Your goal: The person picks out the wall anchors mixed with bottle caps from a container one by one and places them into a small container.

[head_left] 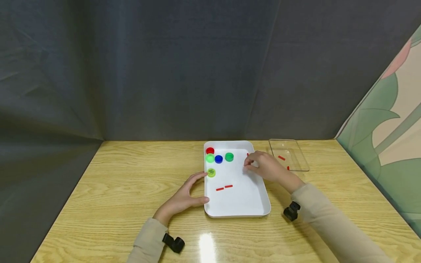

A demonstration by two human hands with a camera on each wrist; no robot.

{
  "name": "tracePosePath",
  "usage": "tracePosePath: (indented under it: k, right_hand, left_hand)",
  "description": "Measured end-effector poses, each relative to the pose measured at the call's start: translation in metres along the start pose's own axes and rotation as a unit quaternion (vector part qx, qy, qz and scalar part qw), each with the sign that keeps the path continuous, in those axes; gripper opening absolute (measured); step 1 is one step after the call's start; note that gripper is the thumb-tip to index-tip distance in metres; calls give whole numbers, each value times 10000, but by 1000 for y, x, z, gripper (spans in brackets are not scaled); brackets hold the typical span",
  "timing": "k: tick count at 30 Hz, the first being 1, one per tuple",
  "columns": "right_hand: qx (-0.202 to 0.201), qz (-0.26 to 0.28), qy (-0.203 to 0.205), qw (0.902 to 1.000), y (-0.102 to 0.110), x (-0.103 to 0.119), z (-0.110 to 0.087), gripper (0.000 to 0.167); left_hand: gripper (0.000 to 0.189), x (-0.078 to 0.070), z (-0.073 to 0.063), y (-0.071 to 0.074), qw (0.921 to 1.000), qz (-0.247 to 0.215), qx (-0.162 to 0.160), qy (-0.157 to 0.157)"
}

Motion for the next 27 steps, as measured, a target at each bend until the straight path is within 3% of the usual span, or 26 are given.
tracePosePath:
  k: [9,18,27]
  right_hand:
    - [-667,33,224,9975,12,4,-12,12]
    - [-771,-72,-19,9970,18,2,-21,10]
    - [-966,-104,374,9946,26,2,-29,13]
  left_hand:
    - [77,0,0,0,10000,-10,-2,-10]
    - [77,0,-1,0,10000,-26,-14,1]
    - [77,-1,-1,0,10000,-14,-24,-4]
Point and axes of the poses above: each hand's wrist, its own z-axis towards the middle knuckle, its own y-axis out of the back of the hand, x = y × z, the point moved 5 cm from there along z, towards the middle knuckle, and after that the axes turned 4 degrees about -y, right-handed, at the moved point
